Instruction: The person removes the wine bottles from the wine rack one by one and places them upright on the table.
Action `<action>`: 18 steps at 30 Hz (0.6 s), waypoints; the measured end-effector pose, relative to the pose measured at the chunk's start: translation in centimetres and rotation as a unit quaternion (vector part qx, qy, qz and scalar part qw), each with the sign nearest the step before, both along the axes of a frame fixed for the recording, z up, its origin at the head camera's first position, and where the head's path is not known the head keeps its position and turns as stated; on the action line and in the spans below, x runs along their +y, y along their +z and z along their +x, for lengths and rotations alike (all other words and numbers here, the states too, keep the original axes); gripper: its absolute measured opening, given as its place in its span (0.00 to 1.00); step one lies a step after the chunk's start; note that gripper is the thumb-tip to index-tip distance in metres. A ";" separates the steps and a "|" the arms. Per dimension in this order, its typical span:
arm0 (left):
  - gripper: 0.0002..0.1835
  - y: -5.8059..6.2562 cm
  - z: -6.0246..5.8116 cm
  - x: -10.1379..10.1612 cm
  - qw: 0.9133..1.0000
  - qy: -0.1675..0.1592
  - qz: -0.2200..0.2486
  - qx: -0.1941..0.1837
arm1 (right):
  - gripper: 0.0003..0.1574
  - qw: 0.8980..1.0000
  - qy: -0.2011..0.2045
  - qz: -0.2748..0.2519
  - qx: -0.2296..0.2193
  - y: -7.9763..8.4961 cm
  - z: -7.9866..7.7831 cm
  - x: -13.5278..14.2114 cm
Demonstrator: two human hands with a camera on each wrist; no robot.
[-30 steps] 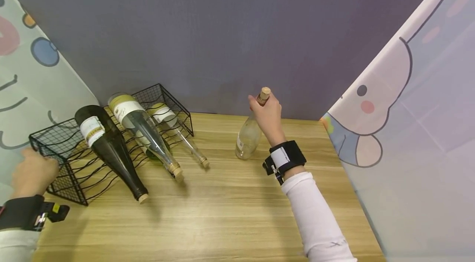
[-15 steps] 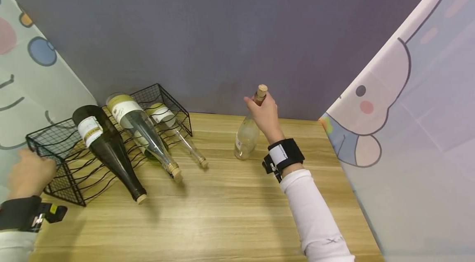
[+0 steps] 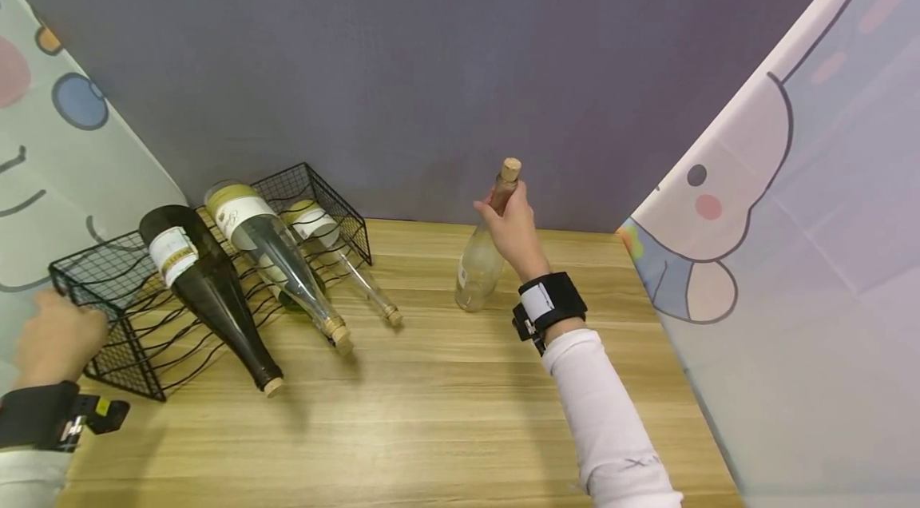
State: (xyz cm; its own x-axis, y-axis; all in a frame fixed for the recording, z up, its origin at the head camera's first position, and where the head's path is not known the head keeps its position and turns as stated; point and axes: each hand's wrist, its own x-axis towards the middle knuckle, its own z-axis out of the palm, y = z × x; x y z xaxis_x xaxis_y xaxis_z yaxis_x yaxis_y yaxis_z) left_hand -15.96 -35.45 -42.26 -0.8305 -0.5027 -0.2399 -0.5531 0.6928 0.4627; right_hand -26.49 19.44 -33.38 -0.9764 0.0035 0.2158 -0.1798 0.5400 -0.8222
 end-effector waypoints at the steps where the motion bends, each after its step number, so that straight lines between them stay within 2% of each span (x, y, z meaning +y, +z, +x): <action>1: 0.35 0.0 0.0 0.0 1.000 0.000 -0.001 0.002 | 0.27 1.000 0.004 0.002 -0.003 -0.2 0.0 0.1; 8: 0.35 0.2 0.1 0.0 1.000 0.000 -0.003 0.000 | 0.30 0.999 0.040 0.001 0.003 -0.8 -0.3 0.4; 13: 0.35 0.3 0.2 0.0 1.000 0.000 0.002 -0.003 | 0.32 0.997 0.079 -0.021 -0.007 -1.4 -0.3 0.7; 18: 0.35 0.3 0.1 0.2 1.000 0.002 0.000 0.001 | 0.33 0.994 0.098 -0.036 -0.010 -1.9 -0.2 0.9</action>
State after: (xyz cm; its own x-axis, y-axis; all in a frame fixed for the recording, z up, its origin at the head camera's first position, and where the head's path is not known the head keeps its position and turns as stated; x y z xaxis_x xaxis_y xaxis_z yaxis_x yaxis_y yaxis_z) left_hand -15.89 -35.24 -41.98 -0.8287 -0.5061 -0.2388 -0.5553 0.6904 0.4637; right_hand -26.65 20.35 -35.33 -0.9640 -0.1732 0.2019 -0.2588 0.4352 -0.8623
